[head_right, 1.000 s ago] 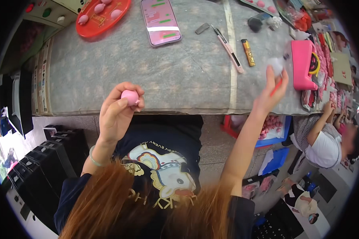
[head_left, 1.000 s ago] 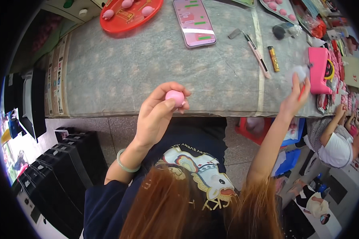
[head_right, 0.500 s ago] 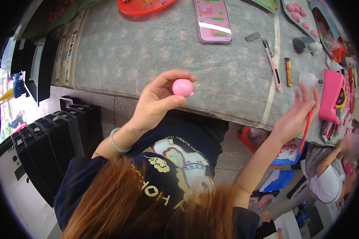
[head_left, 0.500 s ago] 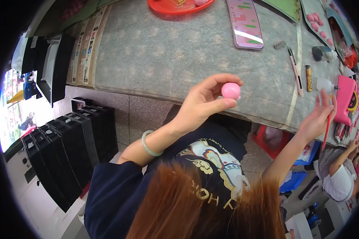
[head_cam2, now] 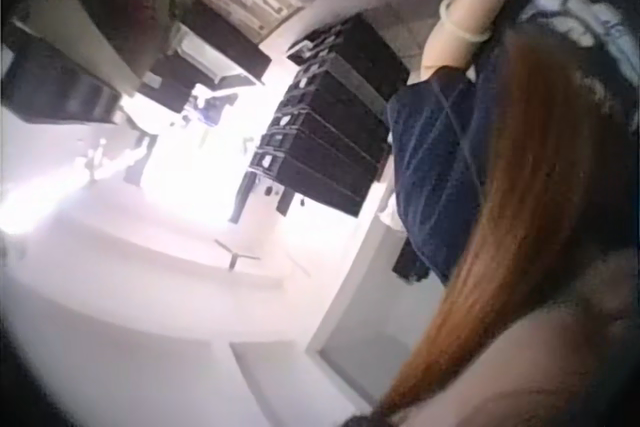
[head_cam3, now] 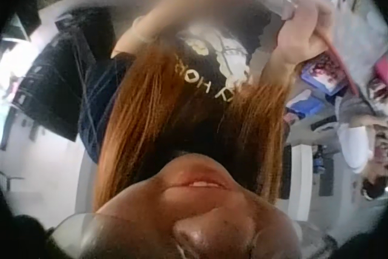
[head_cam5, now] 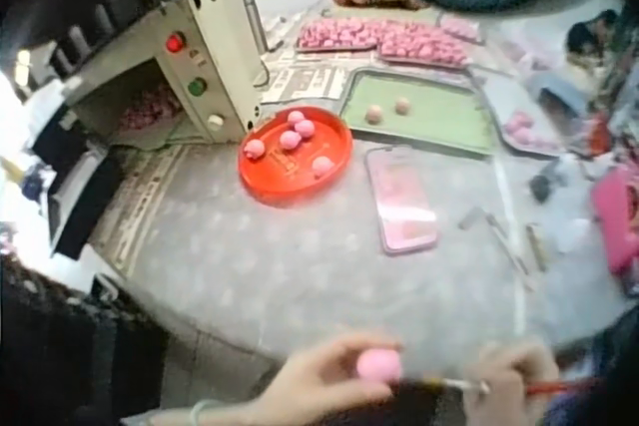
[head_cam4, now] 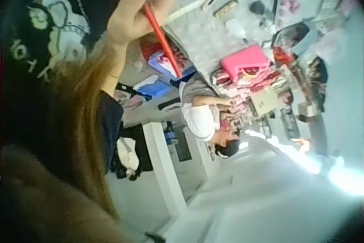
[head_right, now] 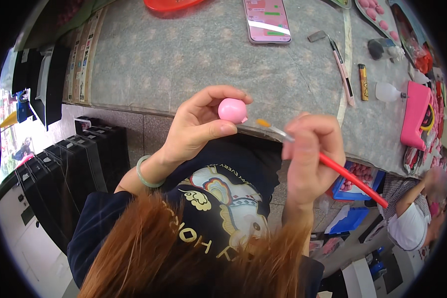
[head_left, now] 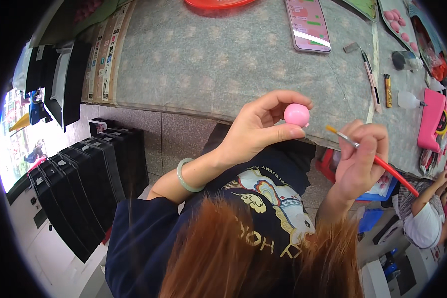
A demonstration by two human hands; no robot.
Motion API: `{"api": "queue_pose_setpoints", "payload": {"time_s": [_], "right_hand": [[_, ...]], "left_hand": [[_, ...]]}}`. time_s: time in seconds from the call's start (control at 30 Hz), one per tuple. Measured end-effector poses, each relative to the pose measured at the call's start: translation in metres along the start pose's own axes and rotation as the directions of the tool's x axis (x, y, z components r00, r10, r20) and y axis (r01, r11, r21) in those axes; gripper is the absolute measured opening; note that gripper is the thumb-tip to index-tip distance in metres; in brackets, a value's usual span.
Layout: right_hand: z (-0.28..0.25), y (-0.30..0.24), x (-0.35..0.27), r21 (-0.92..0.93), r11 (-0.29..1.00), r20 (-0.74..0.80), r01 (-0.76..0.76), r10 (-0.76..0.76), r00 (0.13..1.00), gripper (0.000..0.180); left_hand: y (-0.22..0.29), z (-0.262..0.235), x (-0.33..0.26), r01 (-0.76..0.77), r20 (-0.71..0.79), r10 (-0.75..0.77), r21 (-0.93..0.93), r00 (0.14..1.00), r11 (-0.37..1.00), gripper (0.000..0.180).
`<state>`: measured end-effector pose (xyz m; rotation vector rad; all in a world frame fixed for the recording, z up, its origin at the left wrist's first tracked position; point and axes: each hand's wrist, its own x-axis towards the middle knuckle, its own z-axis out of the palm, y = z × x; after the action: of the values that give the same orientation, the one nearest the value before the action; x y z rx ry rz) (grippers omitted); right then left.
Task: Carve and detail a small clay sphere using a craft knife and a brush.
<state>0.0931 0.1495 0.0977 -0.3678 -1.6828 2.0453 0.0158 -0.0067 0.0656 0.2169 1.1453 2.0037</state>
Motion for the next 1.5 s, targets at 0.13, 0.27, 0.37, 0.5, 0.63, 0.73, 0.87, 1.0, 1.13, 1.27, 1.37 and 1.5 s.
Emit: {"api": "queue_pose_setpoints", "payload": {"time_s": [0.13,0.27,0.37,0.5,0.63,0.73,0.87,1.0,1.13,1.27,1.37,1.5], "right_hand": [[0.012,0.0,0.006,-0.41,0.895,0.291,0.176,-0.055,0.955,0.014],[-0.01,-0.001,0.008,-0.581,0.809,0.028,-0.087,0.126,0.992,0.014],[-0.005,0.003,0.004,-0.207,0.972,0.059,0.108,-0.097,0.993,0.016],[-0.011,0.012,0.006,-0.486,0.87,0.074,0.084,-0.055,0.996,0.004],[-0.023,0.015,0.012,-0.321,0.946,-0.171,0.048,-0.108,0.979,0.009],[-0.019,0.011,0.004,-0.193,0.977,0.122,0.093,-0.07,0.99,0.011],[-0.012,0.02,0.008,-0.369,0.927,0.048,0.065,-0.051,0.998,0.015],[-0.017,0.023,0.002,-0.256,0.966,-0.063,-0.044,0.029,0.998,0.02],[-0.001,0.018,-0.013,-0.152,0.978,0.039,-0.146,0.153,0.987,0.017],[0.005,0.017,-0.015,-0.041,0.991,0.067,-0.127,0.129,0.989,0.025],[0.007,0.018,-0.012,-0.095,0.991,0.091,-0.094,0.102,0.991,0.024],[0.009,0.014,-0.008,-0.071,0.976,0.026,-0.204,0.206,0.978,0.02]], "left_hand": [[-0.006,0.002,-0.001,-0.077,-0.009,0.078,0.108,0.997,0.991,0.041],[-0.004,0.0,-0.003,-0.037,-0.044,0.04,0.074,0.998,0.997,0.039],[-0.009,0.003,-0.002,-0.093,-0.039,0.098,0.12,0.994,0.988,0.039],[-0.003,0.003,-0.002,0.012,-0.001,-0.012,0.103,1.0,0.995,0.039],[-0.002,0.001,-0.001,0.092,-0.007,-0.092,-0.031,0.996,0.995,0.04],[-0.005,0.001,-0.001,0.1,0.018,-0.099,-0.039,0.995,0.994,0.04],[-0.002,0.004,-0.003,0.1,0.042,-0.098,-0.03,0.994,0.995,0.042],[-0.002,0.001,-0.004,0.124,0.036,-0.121,-0.067,0.992,0.99,0.043],[-0.002,0.002,-0.003,0.112,0.046,-0.109,-0.08,0.993,0.99,0.046],[-0.006,0.003,-0.002,0.027,0.048,-0.024,-0.061,0.999,0.998,0.049],[-0.01,0.003,-0.002,-0.018,0.057,0.018,0.0,0.998,1.0,0.048],[-0.01,0.003,-0.002,0.004,0.071,-0.004,0.006,0.997,1.0,0.047]]}}
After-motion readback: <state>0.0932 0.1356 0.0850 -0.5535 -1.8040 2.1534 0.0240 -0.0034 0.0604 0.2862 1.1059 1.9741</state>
